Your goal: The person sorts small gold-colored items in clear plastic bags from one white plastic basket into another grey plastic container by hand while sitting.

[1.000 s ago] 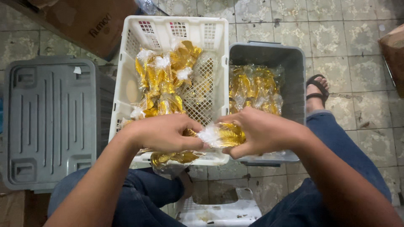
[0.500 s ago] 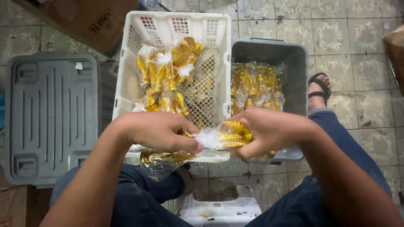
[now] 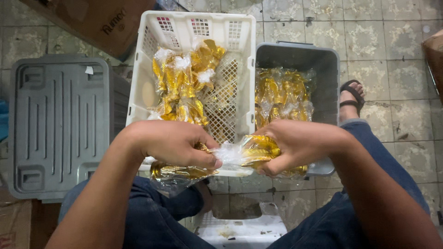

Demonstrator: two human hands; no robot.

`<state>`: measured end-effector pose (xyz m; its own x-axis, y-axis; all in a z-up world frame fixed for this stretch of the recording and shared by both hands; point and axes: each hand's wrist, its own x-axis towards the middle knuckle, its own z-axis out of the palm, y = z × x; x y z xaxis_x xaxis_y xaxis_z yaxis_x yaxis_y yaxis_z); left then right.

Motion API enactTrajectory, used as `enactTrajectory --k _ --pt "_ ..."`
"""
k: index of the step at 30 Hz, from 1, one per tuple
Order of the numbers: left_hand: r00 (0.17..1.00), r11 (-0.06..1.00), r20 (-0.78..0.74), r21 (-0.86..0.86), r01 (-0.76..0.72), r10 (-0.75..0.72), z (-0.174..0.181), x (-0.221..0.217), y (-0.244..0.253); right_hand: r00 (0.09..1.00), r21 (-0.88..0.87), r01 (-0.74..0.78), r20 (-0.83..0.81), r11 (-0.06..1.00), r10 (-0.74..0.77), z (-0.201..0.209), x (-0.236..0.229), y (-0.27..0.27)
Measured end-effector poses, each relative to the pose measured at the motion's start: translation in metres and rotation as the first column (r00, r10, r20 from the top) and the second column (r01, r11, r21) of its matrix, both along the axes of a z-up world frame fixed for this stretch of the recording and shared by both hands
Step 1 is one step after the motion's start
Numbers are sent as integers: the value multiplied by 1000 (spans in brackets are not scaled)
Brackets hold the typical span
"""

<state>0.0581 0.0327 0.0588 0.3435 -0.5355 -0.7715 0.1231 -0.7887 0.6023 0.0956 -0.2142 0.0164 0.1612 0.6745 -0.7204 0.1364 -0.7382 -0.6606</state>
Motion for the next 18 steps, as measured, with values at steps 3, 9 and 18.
enactTrajectory --k 3,9,18 --pt "1000 999 12 33 2 -2 -3 1 1 1000 -4 -13 -18 1000 13 -2 0 -3" --pt "997 996 39 69 56 -59 -1 -2 0 993 -38 -105 53 994 107 -13 4 -14" --pt "999 943 47 333 -2 -14 2 -6 47 985 -212 -146 62 966 162 -17 18 -64"
